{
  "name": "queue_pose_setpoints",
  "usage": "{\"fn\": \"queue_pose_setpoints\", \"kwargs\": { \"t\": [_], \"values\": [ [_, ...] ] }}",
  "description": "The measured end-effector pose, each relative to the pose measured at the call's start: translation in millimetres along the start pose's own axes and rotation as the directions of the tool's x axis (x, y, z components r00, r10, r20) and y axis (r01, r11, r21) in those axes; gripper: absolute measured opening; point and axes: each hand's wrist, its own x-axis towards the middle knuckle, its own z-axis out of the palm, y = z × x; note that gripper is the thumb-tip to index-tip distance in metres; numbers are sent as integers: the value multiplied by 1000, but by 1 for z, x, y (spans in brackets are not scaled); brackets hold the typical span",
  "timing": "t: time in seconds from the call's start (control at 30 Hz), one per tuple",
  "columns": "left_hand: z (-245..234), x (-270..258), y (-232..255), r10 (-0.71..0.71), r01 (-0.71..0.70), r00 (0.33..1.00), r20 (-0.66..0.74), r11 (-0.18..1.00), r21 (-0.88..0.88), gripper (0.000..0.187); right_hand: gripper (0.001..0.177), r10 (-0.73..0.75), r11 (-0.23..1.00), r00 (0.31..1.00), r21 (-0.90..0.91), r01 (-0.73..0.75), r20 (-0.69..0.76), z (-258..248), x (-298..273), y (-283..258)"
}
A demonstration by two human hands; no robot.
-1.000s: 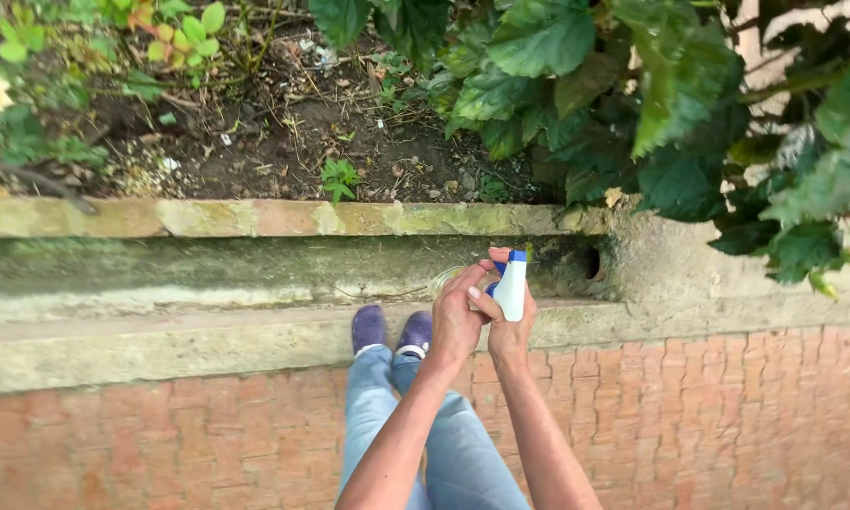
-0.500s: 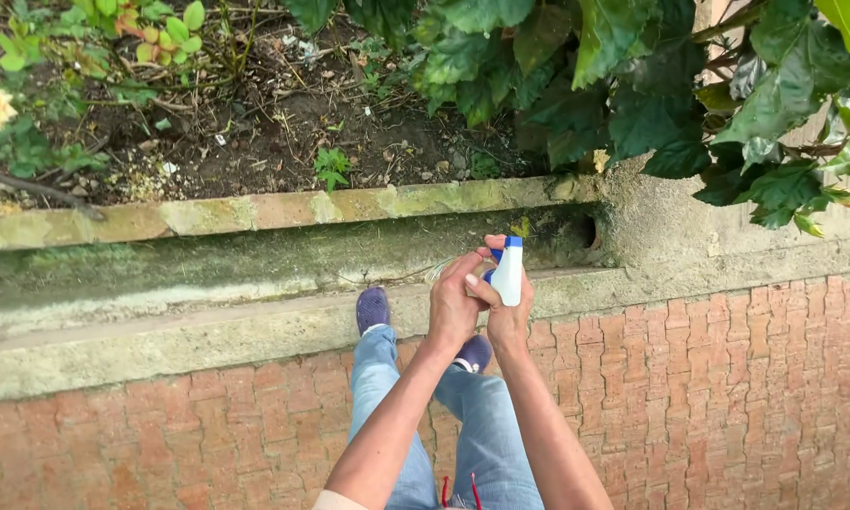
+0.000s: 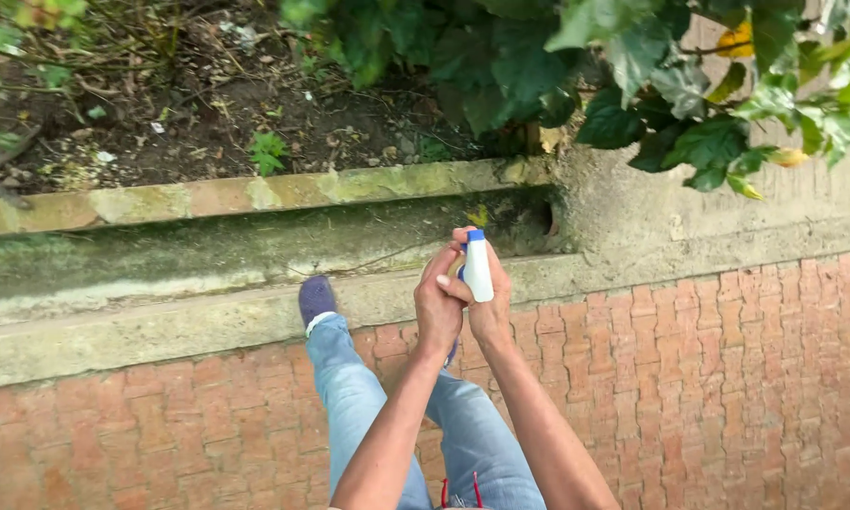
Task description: Using a spray bottle to water or apply solution to various plants and flowers in a garden.
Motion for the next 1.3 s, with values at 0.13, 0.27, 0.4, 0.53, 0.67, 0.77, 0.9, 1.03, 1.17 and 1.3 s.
{"fn": "queue_pose_setpoints", "kwargs": {
  "t": [0.13,0.27,0.4,0.53,0.67,0.77,0.9,1.03,1.17,1.3],
  "values": [
    [44,-23,-40,-133,127,991,-13,967,-222,39,67,-126,985,986,-107,138,113,-36,-2,12],
    [52,-8,-58,-262,220,965,-13,834,-506,36,77,-11,987,997,-159,24,80,-34,22,20],
    [54,11,-58,-224,225,973,-61,974,-2,39,76,120,973,992,-204,-111,34,-32,39,26],
    [57,43,-79,-88,100,992,-95,988,122,36,76,109,982,989,-166,-91,101,-26,81,46],
    [68,69,-135,-117,111,992,-52,989,-95,37,71,-86,957,988,-266,117,126,-18,117,80],
    [82,85,-173,-199,183,979,-32,945,-273,36,74,-65,939,992,-330,97,106,-22,139,114],
    [94,109,-206,-28,58,987,-161,982,182,32,77,24,934,996,-358,10,90,-25,173,165],
    [115,134,-250,-293,293,941,-169,956,-27,22,79,-43,916,974,-381,127,223,-35,210,230],
    [141,148,-350,-231,189,945,-231,963,-190,24,77,11,863,977,-495,99,215,-35,249,299],
    [129,181,-356,-332,282,916,-224,932,-229,20,73,128,864,975,-504,-20,181,-26,280,339]
  ]
}}
